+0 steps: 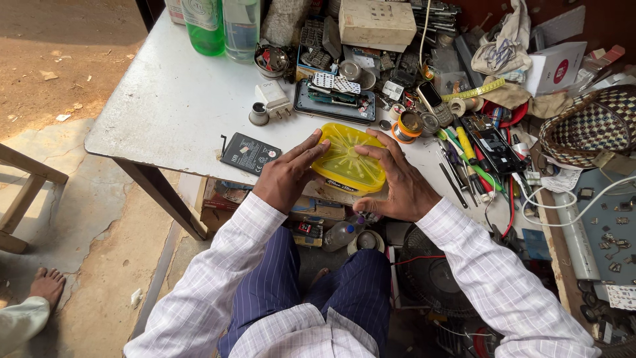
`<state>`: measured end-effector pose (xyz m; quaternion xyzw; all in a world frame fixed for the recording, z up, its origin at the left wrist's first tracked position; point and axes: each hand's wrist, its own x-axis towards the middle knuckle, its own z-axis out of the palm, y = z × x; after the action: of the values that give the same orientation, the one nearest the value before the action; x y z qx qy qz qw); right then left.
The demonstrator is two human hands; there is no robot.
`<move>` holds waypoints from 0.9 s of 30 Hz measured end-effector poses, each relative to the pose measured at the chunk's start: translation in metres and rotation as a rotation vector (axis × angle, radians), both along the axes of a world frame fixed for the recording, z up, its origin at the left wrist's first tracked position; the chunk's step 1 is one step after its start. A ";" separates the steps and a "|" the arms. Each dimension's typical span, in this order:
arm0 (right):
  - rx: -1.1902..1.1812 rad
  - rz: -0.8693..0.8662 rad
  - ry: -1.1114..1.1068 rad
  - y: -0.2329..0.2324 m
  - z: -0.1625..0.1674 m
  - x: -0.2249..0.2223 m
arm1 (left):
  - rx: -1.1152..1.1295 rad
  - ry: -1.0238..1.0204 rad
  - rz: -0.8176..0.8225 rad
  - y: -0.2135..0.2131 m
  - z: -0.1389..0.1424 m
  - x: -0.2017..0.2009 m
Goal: The person removes the protective film from a new smartphone battery using tweezers, then places the battery into the phone chassis and connects the ribbon cable. The person then plugs a charging cable into the phone to test it.
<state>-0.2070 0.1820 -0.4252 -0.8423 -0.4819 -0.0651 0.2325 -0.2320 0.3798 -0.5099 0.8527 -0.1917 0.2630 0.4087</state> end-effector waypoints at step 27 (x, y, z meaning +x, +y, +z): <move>0.223 -0.075 -0.315 -0.003 0.004 -0.017 | -1.196 0.489 -0.112 -0.030 0.055 0.042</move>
<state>-0.2238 0.1789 -0.4216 -0.8081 -0.4705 -0.2575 0.2434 -0.1896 0.3501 -0.4549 0.5018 0.0423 0.1009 0.8580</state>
